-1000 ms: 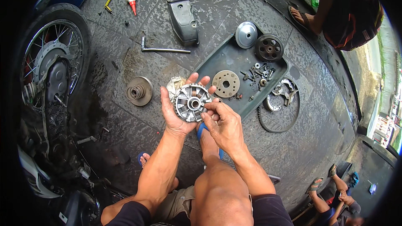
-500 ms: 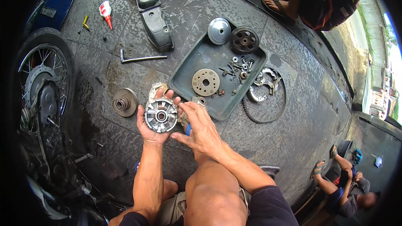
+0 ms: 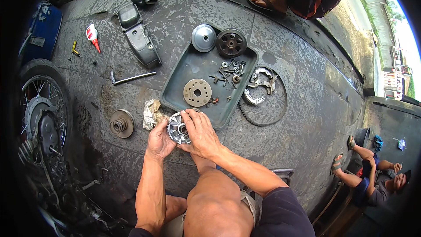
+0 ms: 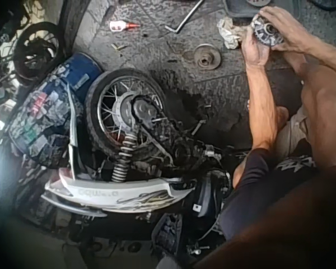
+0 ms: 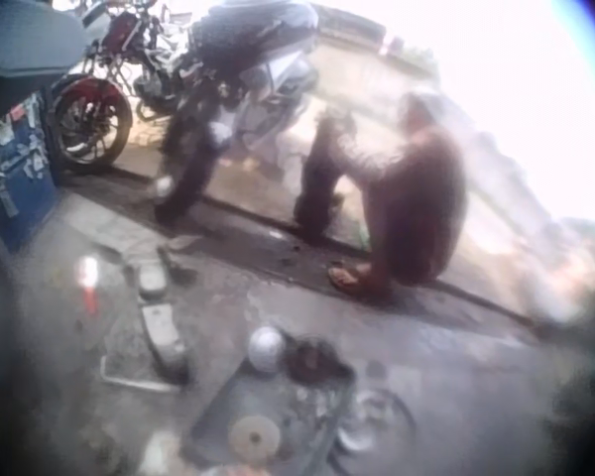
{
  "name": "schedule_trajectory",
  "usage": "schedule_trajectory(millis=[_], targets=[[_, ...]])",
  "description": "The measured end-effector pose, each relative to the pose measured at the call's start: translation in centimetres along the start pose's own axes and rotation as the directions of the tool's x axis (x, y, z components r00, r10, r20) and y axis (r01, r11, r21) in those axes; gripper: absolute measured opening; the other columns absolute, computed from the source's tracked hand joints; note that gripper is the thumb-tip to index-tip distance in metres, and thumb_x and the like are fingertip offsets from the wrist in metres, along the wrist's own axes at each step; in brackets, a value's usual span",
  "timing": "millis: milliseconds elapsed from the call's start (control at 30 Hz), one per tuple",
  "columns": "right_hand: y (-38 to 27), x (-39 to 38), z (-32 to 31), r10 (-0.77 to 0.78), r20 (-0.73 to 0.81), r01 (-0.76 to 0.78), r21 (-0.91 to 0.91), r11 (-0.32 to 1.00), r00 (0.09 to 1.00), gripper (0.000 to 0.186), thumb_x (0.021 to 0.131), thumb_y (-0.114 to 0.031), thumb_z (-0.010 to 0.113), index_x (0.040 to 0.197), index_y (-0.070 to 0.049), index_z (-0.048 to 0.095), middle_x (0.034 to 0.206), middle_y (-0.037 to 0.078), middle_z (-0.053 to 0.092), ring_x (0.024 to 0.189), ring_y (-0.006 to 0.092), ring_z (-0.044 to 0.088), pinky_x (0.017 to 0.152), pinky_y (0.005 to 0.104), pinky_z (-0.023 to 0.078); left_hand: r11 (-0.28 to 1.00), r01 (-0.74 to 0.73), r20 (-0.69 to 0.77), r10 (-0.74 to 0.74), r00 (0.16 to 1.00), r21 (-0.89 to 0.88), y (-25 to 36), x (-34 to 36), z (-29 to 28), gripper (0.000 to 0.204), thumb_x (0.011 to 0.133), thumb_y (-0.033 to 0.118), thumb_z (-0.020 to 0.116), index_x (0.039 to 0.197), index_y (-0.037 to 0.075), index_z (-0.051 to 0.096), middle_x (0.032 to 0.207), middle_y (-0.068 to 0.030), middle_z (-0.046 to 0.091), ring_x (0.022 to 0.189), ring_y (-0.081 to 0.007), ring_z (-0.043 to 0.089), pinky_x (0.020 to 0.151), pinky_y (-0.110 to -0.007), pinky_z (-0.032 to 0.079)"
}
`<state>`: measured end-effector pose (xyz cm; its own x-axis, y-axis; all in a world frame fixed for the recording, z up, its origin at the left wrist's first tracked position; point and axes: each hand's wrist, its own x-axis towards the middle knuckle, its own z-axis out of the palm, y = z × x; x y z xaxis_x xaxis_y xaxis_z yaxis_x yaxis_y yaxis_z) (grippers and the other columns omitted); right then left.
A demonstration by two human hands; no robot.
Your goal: The person cleans and assembles parts of a motorcycle CVT system by hand, using a cloth to wipe internal surfaces and applying grease to a shaft before fitting components back together.
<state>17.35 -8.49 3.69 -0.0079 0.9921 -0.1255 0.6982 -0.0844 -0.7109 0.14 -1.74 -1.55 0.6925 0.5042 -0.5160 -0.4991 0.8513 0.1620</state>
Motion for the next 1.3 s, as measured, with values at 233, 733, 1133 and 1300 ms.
schedule_trajectory(millis=[233,733,1133,1300], targets=[[3.1,-2.2,-0.3,0.194,-0.204,-0.195,0.015,0.981,0.960,0.108,0.061,-0.022,0.091,0.146,0.008,0.032,0.141,0.028,0.040,0.126,0.0456,0.044,0.110,0.0493,0.039,0.971,-0.172,-0.423,0.229,0.877,0.168,3.7,-3.3,-0.8,0.045,0.107,0.041,0.041,0.097,0.002,0.062,0.054,0.0017,0.052,0.039,-0.0084,0.045,0.038,-0.024,0.040],[8.1,7.0,3.4,0.259,-0.431,-0.234,0.112,0.966,0.864,0.108,0.066,-0.023,0.089,0.148,0.007,0.026,0.144,0.030,0.033,0.132,0.0470,0.039,0.110,0.0489,0.038,0.818,-0.079,-0.339,0.321,0.884,0.570,0.7,5.6,3.9,0.062,0.106,0.044,0.042,0.136,-0.010,0.048,0.130,-0.0228,0.060,0.108,-0.0250,0.064,0.092,-0.036,0.054],[9.1,6.7,0.5,0.088,-0.340,-0.125,-0.086,0.988,0.936,0.088,0.072,-0.031,0.086,0.143,-0.002,0.045,0.146,0.024,0.042,0.135,0.0428,0.040,0.115,0.0496,0.033,0.842,-0.110,-0.438,0.381,0.814,0.528,1.8,0.8,0.1,0.051,0.104,0.039,0.048,0.128,-0.007,0.052,0.102,-0.0171,0.068,0.079,-0.0209,0.069,0.069,-0.031,0.059],[19.9,7.0,-7.8,0.169,-0.741,-0.536,-0.288,0.794,0.649,0.022,0.084,-0.015,0.069,0.105,-0.009,0.072,0.107,0.010,0.066,0.103,0.0326,0.058,0.089,0.0456,0.045,0.822,-0.124,-0.492,0.445,0.748,0.556,3.8,-2.1,-1.2,0.039,0.104,0.030,0.052,0.121,-0.005,0.056,0.082,-0.0125,0.068,0.053,-0.0149,0.063,0.044,-0.026,0.053]])
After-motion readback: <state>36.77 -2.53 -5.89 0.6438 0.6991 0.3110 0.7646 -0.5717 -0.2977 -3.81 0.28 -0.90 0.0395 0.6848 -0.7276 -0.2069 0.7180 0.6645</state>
